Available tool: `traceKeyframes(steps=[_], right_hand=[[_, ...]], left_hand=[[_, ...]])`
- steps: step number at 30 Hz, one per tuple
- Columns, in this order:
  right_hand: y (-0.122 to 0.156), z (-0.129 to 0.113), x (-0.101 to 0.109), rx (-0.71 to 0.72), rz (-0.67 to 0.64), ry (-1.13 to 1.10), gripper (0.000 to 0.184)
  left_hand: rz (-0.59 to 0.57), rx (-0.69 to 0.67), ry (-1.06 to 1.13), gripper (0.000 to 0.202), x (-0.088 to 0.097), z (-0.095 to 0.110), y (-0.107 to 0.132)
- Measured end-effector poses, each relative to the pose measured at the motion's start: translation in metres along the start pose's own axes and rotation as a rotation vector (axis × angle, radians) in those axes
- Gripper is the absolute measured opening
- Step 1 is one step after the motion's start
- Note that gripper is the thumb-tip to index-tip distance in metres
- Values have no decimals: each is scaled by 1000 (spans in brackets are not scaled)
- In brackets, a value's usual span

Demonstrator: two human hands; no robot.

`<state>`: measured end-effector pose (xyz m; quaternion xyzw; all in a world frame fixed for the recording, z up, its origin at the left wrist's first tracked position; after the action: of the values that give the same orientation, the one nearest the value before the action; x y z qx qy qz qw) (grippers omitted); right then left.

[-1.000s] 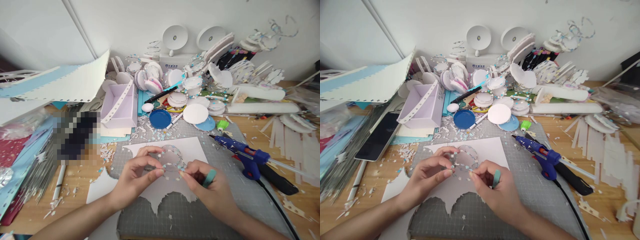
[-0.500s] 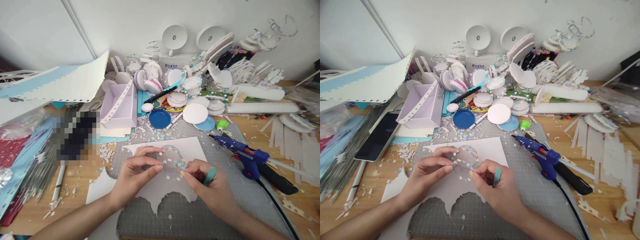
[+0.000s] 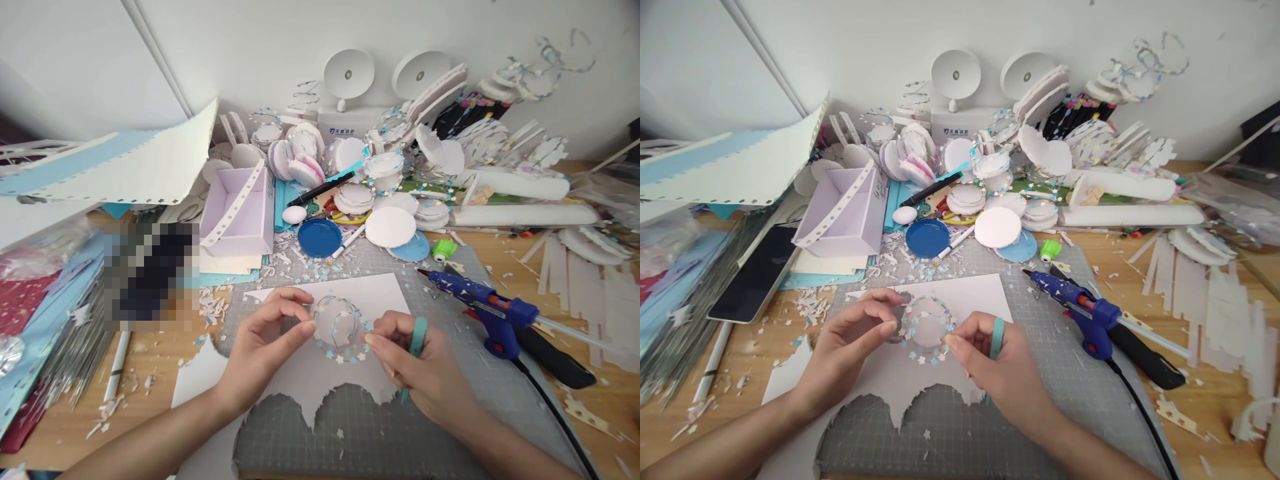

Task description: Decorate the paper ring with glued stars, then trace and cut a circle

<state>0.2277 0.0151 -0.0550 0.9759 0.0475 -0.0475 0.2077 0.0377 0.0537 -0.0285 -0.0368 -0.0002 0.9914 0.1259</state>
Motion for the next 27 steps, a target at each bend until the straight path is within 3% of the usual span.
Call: traceKeyframes(steps=[5,9,12,21,27], right_hand=[[-2,1,-11,-130,-109,-86,32],[-1,2,-16,-207,-141,-118,33],[-2,2,-17,-229,-136,-132,32],[-8,-4,-16,-212,-111,-90,36],[-16,-24,20,-84,147,-234,31]], left_hand=[[-71,-138,-105,7,-4,11,1],[-284,-241,-276,69,-19,19,6],[-373,-218,-375,87,-26,15,7],[-337,-288,-434,61,-26,13,3],[-308,-310,-413,56,-25,15,4]])
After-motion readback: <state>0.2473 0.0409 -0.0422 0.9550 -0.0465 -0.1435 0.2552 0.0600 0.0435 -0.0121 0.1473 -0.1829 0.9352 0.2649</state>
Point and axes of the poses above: each hand's wrist, its own y-axis away from the middle knuckle, its own x-axis out of the back of the hand, z = x × y, the point moved 7 cm from there along -y, towards the middle knuckle, and after that the axes turned 4 degrees about -x, right-handed, at the moved point
